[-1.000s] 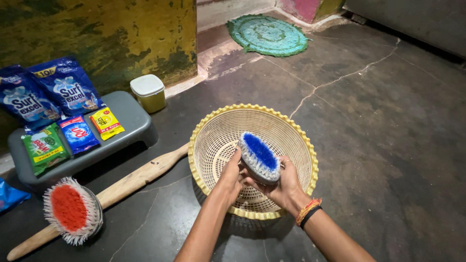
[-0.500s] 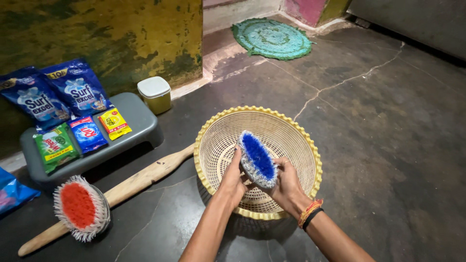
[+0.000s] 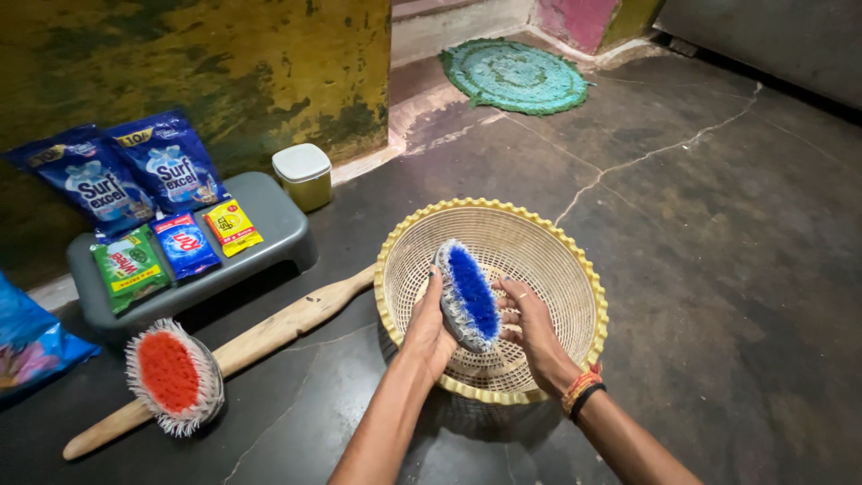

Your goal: The person arranges various cleaning supplies, including detergent packets, a plastic container, and scrub brushes, onto a small stool and the floor. They handle each item individually, placing them in a neat row.

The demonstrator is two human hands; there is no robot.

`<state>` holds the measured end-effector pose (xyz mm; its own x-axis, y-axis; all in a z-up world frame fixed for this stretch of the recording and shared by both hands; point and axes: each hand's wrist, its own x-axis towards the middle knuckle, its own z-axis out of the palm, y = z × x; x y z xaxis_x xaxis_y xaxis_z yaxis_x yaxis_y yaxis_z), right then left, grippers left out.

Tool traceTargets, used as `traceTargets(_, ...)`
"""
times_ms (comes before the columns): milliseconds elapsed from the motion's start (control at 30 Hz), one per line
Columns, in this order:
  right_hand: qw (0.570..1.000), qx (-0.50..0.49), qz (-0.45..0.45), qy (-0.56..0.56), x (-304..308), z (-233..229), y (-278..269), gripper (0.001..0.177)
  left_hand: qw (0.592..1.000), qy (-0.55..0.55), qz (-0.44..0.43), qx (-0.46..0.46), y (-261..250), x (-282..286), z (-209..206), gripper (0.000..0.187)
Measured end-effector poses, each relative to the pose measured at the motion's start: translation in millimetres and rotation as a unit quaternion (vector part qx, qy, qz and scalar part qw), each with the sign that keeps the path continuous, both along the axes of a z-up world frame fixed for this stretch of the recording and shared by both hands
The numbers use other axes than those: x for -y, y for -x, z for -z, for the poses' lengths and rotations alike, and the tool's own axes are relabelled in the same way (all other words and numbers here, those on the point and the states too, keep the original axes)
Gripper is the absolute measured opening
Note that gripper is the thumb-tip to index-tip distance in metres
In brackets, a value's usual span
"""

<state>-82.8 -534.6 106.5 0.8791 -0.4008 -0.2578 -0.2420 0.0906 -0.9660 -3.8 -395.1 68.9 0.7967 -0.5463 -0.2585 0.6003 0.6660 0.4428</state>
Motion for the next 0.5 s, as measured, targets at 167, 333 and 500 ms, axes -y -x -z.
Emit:
traceTargets(167, 0.986, 0.047, -0.031, 0.158, -17, -18, -8, 0.064, 1.0, -0.008, 0.014, 0.003, 5, -9, -3, 0.051)
traceTargets(333, 0.952, 0.088, -0.036, 0.29, -35, -24, -11, 0.071, 1.0, -0.006, 0.008, 0.023, 9, -13, -7, 0.052)
traceTargets(500, 0.972, 0.1, -0.033, 0.208, -34, -33, -6, 0.06, 0.999, 0.004, -0.032, 0.03, 0, -31, -20, 0.053)
